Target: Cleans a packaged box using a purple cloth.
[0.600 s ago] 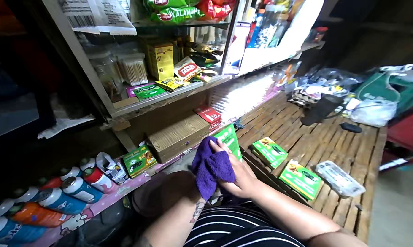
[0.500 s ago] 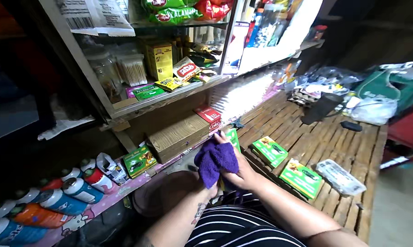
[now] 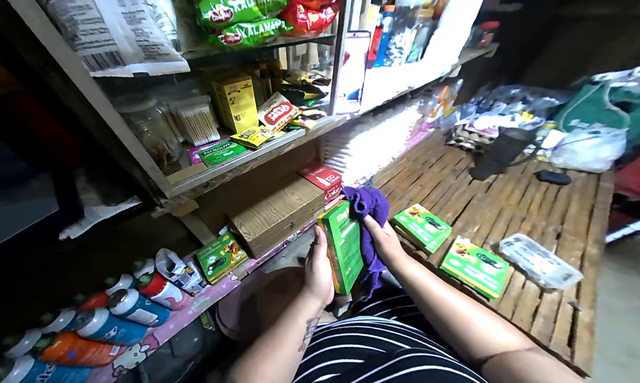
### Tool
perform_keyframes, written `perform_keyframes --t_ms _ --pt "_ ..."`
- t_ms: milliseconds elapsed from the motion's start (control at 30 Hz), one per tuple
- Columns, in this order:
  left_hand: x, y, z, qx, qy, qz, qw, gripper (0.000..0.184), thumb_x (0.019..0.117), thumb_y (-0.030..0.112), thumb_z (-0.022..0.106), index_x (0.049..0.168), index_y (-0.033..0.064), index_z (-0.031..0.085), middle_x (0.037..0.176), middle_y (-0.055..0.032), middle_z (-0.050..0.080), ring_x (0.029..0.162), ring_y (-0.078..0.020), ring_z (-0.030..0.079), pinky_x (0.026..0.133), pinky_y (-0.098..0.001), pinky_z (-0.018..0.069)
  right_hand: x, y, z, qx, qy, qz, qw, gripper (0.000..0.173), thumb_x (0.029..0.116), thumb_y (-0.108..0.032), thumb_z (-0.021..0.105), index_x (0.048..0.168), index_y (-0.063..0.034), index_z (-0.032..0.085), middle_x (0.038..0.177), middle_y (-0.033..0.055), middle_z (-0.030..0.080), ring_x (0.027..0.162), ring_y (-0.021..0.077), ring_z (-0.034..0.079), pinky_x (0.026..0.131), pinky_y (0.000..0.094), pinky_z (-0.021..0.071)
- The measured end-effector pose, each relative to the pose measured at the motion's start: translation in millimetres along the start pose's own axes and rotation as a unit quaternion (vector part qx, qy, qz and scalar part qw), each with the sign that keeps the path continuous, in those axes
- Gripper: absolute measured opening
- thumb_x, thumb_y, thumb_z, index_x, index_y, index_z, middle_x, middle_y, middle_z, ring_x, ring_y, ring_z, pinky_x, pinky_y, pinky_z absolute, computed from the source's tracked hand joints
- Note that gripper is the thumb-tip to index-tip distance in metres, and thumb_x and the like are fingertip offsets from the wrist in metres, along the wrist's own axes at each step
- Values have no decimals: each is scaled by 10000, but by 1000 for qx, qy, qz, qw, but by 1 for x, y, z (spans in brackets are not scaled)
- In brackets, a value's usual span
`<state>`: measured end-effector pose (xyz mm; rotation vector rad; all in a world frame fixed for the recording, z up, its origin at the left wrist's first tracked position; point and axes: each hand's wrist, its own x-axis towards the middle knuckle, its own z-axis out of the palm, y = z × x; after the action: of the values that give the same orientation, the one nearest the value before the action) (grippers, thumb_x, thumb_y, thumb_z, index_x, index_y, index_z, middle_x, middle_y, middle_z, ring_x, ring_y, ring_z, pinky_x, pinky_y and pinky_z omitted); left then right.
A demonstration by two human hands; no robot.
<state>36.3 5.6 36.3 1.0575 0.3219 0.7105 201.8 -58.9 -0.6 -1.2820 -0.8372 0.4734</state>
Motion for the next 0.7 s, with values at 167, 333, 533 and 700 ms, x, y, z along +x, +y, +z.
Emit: perform_keyframes --t_ms 167,333,533,700 --pt "7 20 -8 -56 26 3 998 690 1084 515 107 1431 60 493 1252 -160 667 1176 -251 649 1017 -464 537 -6 -1 -6 178 -56 144 972 371 1065 -284 451 1329 -27 497 1031 73 733 953 131 722 870 320 610" --pt "15 33 -19 -115 14 -14 993 723 1053 599 101 1372 137 557 1160 -143 706 1092 -260 694 939 -473 580 -7 -25 -12 209 -62 159 963 207 964 -102 546 1166 -63 564 899 10 746 832 63 722 794 241 611" --pt "19 35 -16 37 123 54 990 585 1103 474 183 1430 126 523 1242 -108 676 1123 -202 669 961 -410 566 -3 -32 4 208 13 137 968 263 983 -47 574 1242 -12 539 932 92 740 845 140 736 788 318 629" --pt "13 7 -16 243 49 229 941 677 1059 392 401 1631 100 185 1688 -150 146 1541 -248 208 1247 -446 241 2 -40 4 139 106 46 984 404 961 -88 642 1333 -9 505 1027 91 721 924 153 724 840 333 622"
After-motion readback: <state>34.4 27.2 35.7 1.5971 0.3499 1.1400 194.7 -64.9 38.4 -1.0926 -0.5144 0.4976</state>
